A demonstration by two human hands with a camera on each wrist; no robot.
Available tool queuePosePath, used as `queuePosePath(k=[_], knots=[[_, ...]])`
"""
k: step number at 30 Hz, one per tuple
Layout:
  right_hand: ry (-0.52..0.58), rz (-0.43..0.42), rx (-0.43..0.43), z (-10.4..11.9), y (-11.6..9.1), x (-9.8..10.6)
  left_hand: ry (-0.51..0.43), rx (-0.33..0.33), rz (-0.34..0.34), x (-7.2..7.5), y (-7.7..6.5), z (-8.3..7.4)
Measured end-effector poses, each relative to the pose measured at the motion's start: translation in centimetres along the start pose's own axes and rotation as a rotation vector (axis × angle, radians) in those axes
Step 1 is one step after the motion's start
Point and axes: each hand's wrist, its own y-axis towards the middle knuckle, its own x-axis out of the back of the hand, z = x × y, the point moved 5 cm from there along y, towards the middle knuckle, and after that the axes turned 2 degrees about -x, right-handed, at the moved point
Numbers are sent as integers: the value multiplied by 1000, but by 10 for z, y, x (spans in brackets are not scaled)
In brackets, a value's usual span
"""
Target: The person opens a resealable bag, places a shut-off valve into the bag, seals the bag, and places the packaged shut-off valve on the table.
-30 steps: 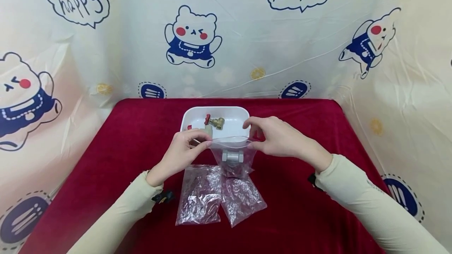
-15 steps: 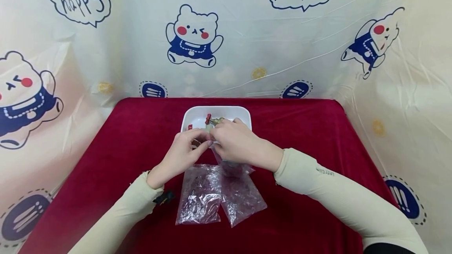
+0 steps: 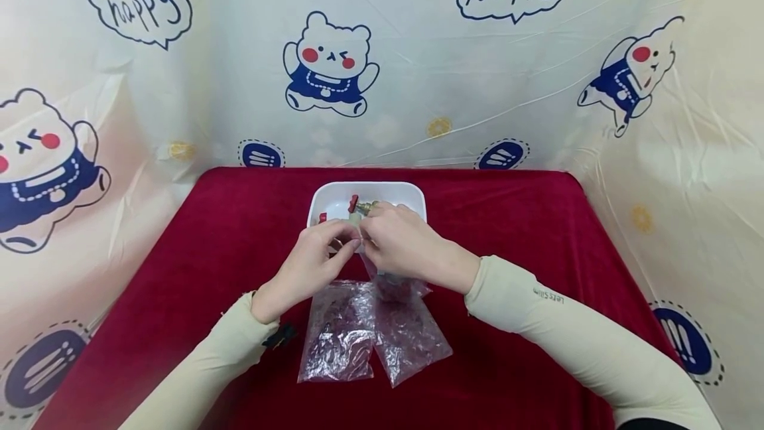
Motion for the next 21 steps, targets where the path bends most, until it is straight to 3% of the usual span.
queuePosePath(k=[21], knots=[[68, -1, 8, -11, -6, 2, -12, 25, 7, -1, 1, -1]])
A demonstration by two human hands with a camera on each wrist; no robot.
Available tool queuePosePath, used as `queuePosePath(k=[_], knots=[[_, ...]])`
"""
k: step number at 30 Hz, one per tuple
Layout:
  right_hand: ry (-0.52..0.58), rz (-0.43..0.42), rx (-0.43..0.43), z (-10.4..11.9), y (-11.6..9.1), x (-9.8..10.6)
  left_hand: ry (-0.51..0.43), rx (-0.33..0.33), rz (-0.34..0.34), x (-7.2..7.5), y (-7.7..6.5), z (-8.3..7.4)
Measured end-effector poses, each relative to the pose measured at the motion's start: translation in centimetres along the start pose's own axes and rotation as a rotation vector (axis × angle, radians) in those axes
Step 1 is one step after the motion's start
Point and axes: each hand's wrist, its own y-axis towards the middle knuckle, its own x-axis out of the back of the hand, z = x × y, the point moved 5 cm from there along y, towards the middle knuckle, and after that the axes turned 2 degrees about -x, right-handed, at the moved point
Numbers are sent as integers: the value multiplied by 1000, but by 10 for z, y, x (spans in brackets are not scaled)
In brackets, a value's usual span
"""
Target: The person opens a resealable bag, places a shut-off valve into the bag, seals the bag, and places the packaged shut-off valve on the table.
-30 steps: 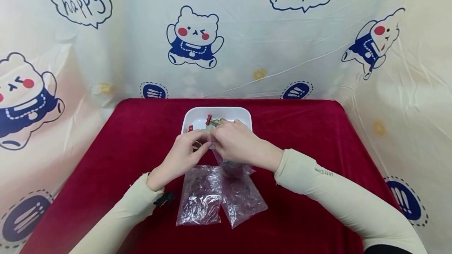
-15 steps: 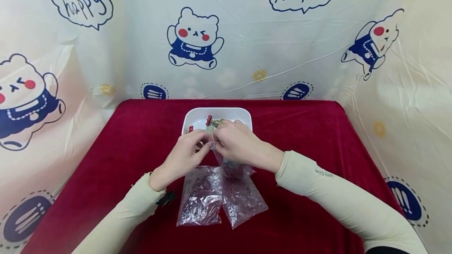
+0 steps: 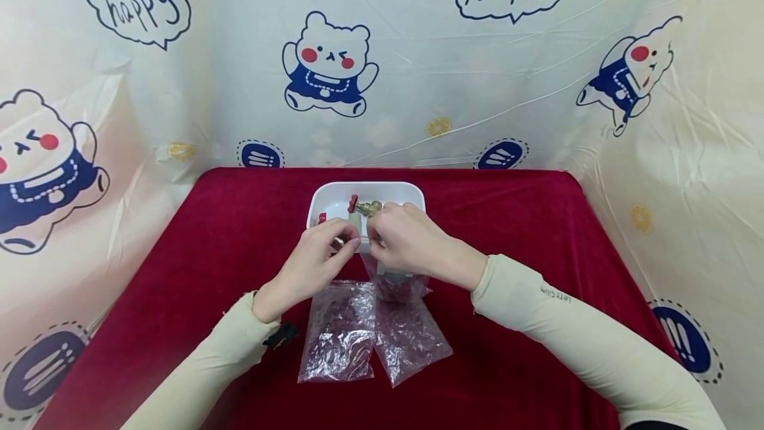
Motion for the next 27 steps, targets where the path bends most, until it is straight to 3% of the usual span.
queuePosePath(k=[17, 27], knots=[[140, 43, -105, -12, -7, 2, -17, 11, 6, 0, -1, 1], [130, 44, -137, -19, -12, 3, -22, 10, 10, 0, 0, 2]])
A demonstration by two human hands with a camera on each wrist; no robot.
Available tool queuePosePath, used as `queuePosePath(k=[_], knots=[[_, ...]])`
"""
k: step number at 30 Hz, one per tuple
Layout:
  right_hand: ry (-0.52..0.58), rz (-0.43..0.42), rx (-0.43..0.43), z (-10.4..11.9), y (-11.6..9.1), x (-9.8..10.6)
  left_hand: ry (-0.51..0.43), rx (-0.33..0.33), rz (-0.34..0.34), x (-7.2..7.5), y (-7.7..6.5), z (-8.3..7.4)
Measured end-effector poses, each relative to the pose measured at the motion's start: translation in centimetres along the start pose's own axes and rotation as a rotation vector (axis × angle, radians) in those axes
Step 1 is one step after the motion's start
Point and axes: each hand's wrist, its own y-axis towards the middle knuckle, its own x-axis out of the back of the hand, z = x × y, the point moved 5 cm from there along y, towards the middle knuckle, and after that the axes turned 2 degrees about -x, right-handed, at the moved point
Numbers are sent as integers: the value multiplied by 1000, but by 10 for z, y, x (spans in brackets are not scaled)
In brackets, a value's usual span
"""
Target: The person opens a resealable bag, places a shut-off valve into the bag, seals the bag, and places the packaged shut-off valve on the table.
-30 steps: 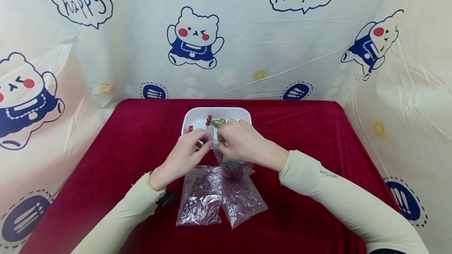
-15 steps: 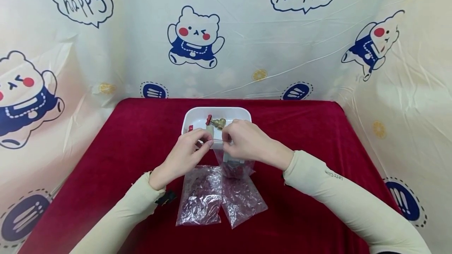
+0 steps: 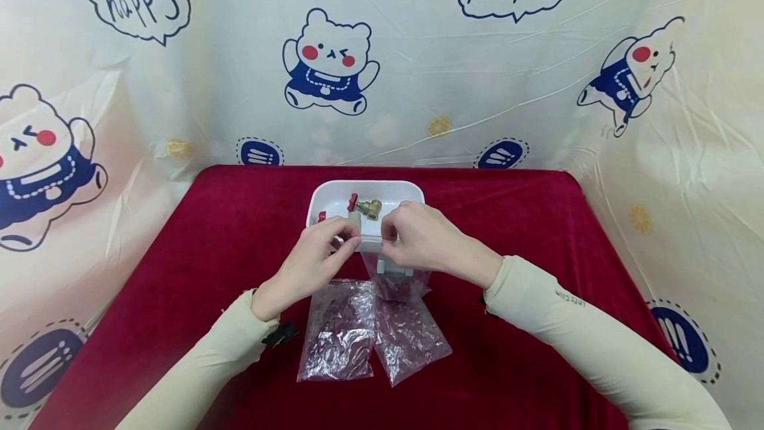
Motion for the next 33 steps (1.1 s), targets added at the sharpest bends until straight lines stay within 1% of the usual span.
queuePosePath(k=[9, 14, 17, 22, 25, 33], knots=[[36, -38, 27, -1, -4, 0, 0, 0, 2, 0, 0, -1], [36, -5, -12, -4, -5, 2, 0, 2, 2, -1, 0, 0], [59, 16, -37, -7, -6, 4, 0, 2, 0, 0, 1, 1], [98, 26, -34, -9, -7, 5, 0, 2, -4, 0, 0, -1], [99, 30, -31, -9, -8, 4, 0, 5, -4, 0, 0, -2], [111, 44, -62, -15, -14, 7, 7, 16, -5, 0, 0, 0]])
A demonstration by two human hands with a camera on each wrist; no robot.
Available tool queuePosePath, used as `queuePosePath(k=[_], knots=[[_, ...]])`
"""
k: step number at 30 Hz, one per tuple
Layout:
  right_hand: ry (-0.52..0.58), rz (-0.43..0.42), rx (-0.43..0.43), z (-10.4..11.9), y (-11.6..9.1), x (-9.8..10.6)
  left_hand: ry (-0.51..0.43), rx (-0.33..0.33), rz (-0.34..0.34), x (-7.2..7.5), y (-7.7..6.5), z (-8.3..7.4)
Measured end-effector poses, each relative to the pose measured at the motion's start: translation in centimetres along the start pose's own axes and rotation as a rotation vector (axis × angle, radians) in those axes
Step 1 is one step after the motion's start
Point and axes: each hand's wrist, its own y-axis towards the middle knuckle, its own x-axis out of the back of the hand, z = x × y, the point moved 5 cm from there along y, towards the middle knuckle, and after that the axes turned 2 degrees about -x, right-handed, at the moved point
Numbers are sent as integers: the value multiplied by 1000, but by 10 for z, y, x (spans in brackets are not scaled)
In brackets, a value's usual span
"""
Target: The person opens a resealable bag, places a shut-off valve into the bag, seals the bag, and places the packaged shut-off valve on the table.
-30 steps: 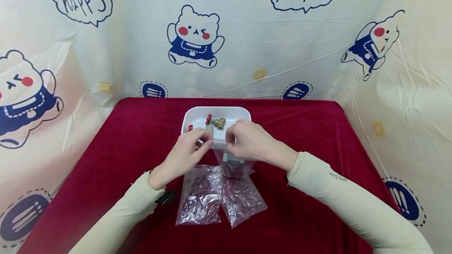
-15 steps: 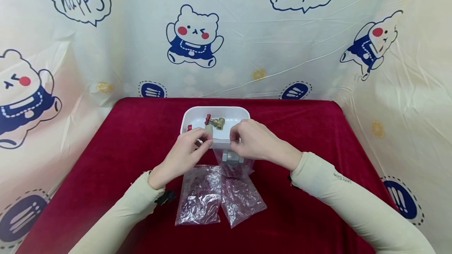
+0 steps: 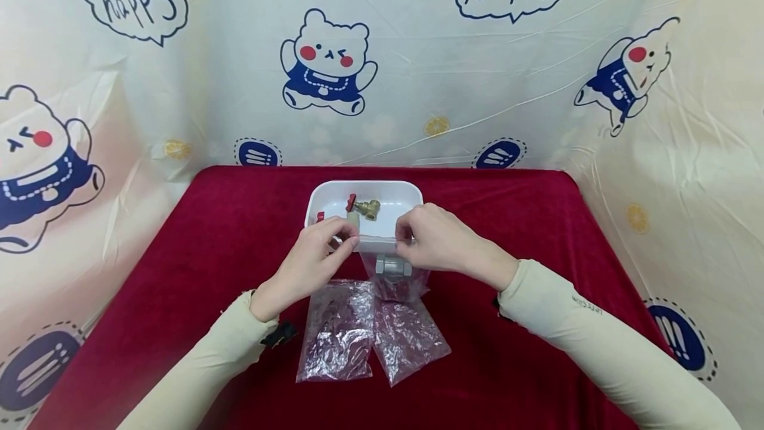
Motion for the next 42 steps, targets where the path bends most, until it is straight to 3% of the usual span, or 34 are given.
queuePosePath(k=[8, 17, 24, 32, 42], knots=[[18, -51, 33, -3, -4, 0, -4, 5, 2, 0, 0, 0], [34, -49, -5, -9, -12, 2, 10, -15, 0, 1, 2, -3], [28, -68, 29, -9, -15, 1, -5, -4, 12, -1, 2, -1], [49, -67, -3, -17, -18, 0, -7, -4, 4, 0, 1, 0], [49, -91, 20, -17, -20, 0, 14, -1, -7, 1, 0, 1]])
